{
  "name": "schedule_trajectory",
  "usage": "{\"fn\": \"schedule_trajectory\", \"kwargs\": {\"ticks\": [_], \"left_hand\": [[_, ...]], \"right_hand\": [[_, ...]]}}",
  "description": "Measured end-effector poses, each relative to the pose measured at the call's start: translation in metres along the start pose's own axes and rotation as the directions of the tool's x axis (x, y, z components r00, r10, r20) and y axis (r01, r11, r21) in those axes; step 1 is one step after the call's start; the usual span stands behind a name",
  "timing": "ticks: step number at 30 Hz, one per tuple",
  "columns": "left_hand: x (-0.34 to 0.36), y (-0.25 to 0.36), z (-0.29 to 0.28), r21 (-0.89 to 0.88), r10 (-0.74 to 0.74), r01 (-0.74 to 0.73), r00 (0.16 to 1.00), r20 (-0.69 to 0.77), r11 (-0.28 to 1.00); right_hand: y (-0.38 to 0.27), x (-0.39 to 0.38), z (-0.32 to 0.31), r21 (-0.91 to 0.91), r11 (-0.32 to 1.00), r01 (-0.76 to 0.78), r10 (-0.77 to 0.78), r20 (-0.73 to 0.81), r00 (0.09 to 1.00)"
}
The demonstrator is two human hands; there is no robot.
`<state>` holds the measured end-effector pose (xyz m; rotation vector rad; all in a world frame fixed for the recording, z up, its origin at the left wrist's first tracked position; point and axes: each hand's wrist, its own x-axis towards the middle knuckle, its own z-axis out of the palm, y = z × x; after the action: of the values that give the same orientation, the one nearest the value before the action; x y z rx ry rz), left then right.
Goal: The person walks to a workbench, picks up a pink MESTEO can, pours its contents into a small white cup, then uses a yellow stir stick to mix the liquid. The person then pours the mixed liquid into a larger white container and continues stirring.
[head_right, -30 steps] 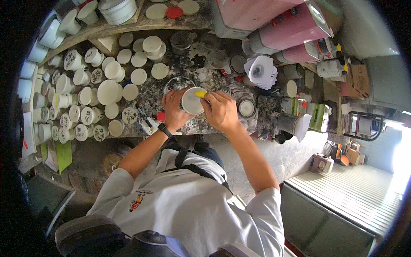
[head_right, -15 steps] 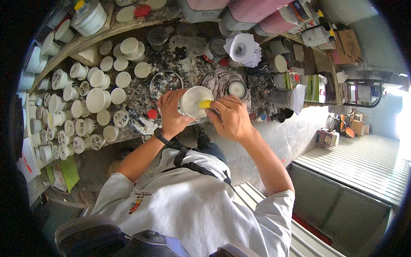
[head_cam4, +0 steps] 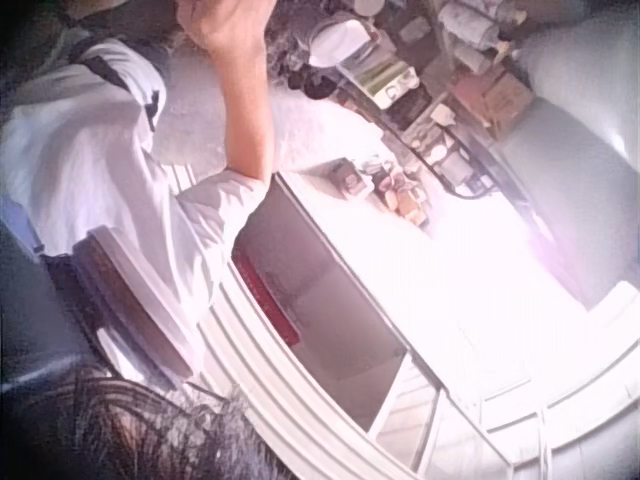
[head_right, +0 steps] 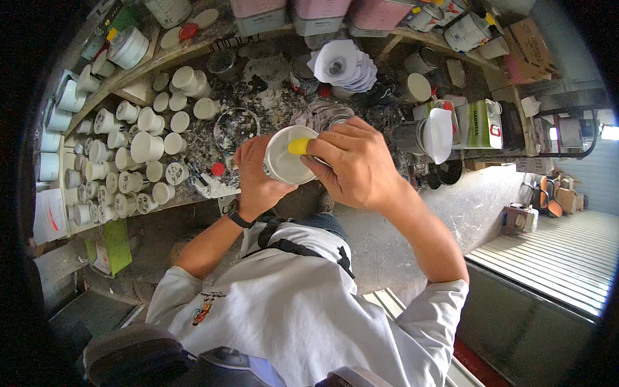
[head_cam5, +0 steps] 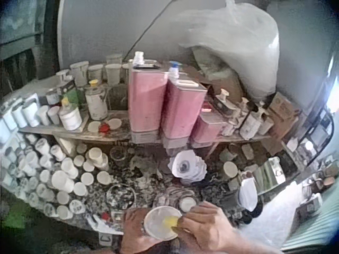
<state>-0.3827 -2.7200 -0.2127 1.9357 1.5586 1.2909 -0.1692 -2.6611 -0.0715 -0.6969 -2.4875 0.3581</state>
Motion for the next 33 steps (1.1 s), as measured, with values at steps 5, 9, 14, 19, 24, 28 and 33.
{"fn": "schedule_trajectory", "kwargs": {"ticks": [5,9,14,19,24,28,33], "left_hand": [[0.007,0.057,0.041,0.039,-0.027,0.027,1.0,-0.008,0.999],[0.011,0.095,0.078,0.085,-0.061,0.063,0.998,-0.021,0.994],[0.016,0.136,0.11,0.124,-0.024,0.03,0.999,-0.048,0.992],[0.027,0.164,0.128,0.097,0.007,-0.001,0.998,-0.058,0.995],[0.042,0.177,0.135,0.138,0.063,-0.059,0.998,-0.03,0.989],[0.052,0.184,0.138,0.18,0.083,-0.081,0.997,-0.004,0.98],[0.065,0.186,0.142,0.196,0.103,-0.11,0.994,0.045,0.974]], "right_hand": [[0.023,-0.04,-0.059,0.124,0.992,0.003,-0.006,0.029,1.0],[0.052,-0.062,-0.1,0.031,0.995,0.096,-0.096,0.0,0.995],[0.067,-0.093,-0.142,0.11,0.992,0.063,-0.067,0.033,0.997],[0.084,-0.111,-0.163,0.1,0.987,0.122,-0.117,-0.058,0.991],[0.089,-0.123,-0.185,0.152,0.986,0.074,-0.073,-0.011,0.997],[0.097,-0.117,-0.194,0.076,0.982,0.171,-0.164,-0.09,0.982],[0.1,-0.124,-0.207,0.072,0.992,0.106,-0.104,-0.036,0.994]]}}
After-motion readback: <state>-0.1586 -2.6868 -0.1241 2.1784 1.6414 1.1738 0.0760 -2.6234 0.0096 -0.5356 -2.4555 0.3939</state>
